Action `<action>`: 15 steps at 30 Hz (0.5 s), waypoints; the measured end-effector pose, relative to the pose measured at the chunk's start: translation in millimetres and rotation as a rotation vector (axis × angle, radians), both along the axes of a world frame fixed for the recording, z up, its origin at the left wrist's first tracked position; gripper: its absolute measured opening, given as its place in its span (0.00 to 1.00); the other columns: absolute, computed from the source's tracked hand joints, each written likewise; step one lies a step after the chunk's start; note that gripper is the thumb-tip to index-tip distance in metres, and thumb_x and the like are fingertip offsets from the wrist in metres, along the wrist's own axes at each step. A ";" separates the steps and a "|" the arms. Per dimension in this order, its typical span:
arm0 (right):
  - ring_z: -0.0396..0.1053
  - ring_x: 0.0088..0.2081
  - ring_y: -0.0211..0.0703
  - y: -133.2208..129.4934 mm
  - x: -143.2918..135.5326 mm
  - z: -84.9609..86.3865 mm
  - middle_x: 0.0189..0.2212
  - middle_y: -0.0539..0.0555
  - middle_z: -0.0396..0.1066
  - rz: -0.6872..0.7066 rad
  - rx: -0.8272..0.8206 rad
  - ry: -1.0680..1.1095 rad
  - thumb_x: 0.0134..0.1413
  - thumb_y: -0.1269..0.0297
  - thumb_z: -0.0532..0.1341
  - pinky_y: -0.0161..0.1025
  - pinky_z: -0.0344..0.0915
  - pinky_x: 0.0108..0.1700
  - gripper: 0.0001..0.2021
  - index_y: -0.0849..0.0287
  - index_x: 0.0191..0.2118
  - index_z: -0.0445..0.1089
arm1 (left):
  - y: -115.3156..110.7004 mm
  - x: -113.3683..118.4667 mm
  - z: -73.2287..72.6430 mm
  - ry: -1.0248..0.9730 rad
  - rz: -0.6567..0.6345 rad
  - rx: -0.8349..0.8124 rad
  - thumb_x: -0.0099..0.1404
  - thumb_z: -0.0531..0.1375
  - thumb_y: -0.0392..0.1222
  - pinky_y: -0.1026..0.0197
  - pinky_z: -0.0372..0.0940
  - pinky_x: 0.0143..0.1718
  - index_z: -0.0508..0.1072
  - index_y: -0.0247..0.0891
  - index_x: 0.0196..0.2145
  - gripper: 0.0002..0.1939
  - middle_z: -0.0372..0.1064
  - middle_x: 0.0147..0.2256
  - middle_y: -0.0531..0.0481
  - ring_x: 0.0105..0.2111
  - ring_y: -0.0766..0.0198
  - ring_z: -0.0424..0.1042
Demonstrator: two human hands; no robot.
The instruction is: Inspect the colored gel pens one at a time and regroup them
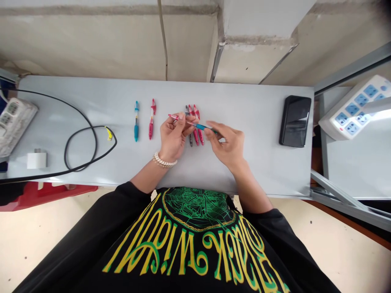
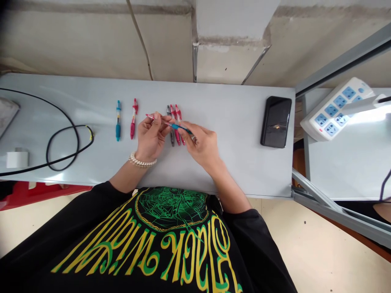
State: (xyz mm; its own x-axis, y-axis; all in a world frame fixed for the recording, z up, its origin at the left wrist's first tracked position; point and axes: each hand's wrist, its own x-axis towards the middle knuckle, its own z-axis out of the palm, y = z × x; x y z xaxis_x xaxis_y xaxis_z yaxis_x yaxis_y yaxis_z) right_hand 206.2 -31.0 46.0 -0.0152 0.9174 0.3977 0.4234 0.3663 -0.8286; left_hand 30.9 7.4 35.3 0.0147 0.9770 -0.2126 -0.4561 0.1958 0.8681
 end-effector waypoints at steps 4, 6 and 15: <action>0.82 0.42 0.44 -0.3 1.4 -1.6 0.44 0.55 0.82 -0.006 0.041 -0.009 0.73 0.56 0.63 0.42 0.82 0.45 0.11 0.52 0.51 0.80 | 0.8 1.4 3.5 0.035 0.038 -0.035 0.68 0.73 0.53 0.66 0.79 0.39 0.76 0.39 0.37 0.15 0.83 0.39 0.49 0.40 0.64 0.84; 0.82 0.40 0.42 -0.3 1.0 -3.1 0.42 0.54 0.82 -0.010 0.031 0.000 0.73 0.56 0.62 0.40 0.82 0.42 0.12 0.53 0.52 0.80 | 0.8 2.5 4.8 0.040 0.052 -0.044 0.69 0.72 0.51 0.67 0.79 0.38 0.76 0.39 0.37 0.14 0.83 0.39 0.49 0.39 0.65 0.84; 0.81 0.40 0.42 0.7 -1.2 -2.2 0.42 0.54 0.82 -0.011 -0.010 0.031 0.71 0.55 0.64 0.41 0.80 0.45 0.11 0.53 0.48 0.81 | -1.7 3.7 2.1 -0.009 0.048 0.014 0.68 0.73 0.51 0.67 0.78 0.38 0.76 0.39 0.38 0.15 0.82 0.38 0.49 0.37 0.65 0.83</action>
State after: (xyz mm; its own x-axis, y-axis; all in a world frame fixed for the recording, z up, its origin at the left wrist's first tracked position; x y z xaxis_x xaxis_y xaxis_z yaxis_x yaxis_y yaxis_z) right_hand 205.0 -30.3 43.8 0.0069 0.9212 0.3890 0.4016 0.3537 -0.8447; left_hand 34.6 5.7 37.4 -0.0308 0.9796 -0.1986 -0.4727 0.1608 0.8664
